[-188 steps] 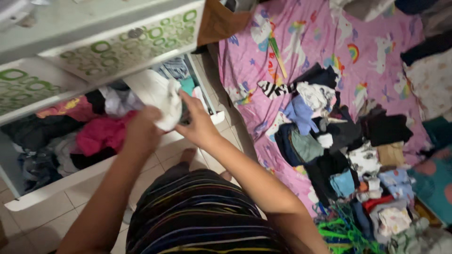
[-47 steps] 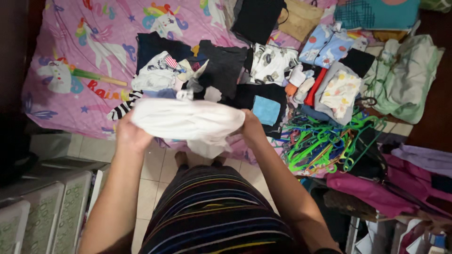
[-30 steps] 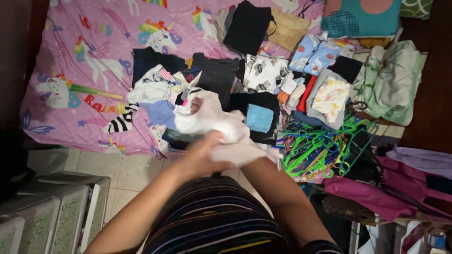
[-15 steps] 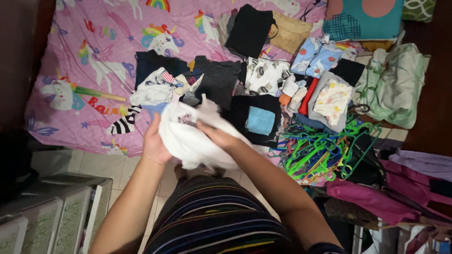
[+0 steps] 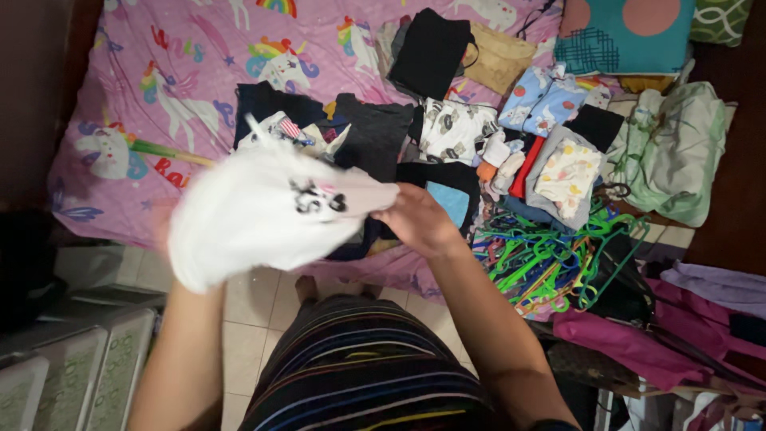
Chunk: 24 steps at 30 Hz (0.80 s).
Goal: The person folds various pieces of clothing, including shirts and pants, on a bed with a pink unicorn-patterned sheet. They also open a drawer, remove some items, and continue folding the clothes by hand.
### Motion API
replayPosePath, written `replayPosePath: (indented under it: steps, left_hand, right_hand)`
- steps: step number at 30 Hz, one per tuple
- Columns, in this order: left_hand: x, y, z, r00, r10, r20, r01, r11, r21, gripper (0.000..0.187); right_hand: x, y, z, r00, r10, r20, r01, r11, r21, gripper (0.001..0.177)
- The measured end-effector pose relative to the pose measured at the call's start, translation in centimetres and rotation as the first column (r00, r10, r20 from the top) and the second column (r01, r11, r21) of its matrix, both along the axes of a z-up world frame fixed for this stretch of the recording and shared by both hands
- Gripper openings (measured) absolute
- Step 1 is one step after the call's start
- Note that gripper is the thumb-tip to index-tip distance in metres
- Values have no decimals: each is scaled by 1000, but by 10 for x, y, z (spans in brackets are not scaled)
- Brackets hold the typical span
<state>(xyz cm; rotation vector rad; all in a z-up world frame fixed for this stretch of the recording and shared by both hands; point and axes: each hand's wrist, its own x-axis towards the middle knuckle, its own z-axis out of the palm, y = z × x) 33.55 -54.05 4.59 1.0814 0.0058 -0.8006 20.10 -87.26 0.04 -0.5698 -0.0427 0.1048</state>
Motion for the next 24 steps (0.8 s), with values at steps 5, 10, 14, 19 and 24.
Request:
replayPosePath:
  steps: [5, 10, 14, 19, 24]
  left_hand:
    - [-3, -59, 4, 996, 29, 89, -29, 1000, 0, 54]
    - [-19, -57, 11, 997, 37, 74, -36, 999, -11, 52]
    - [-16, -59, 14, 997, 43, 67, -41, 999, -24, 51]
    - [-9, -65, 15, 997, 33, 72, -30, 998, -46, 49]
    - [-23, -61, 17, 995, 61, 77, -61, 998, -12, 47]
  right_hand:
    - [24, 27, -3, 997, -72, -34, 66, 986, -154, 26]
    - [23, 28, 8, 989, 114, -90, -119, 991, -58, 32]
    - [18, 12, 24, 924, 382, 0, -247, 597, -763, 42]
    - [25, 16, 25, 981, 106, -164, -107, 994, 1, 41]
    - [16, 32, 5, 933, 295, -207, -263, 950, 169, 52]
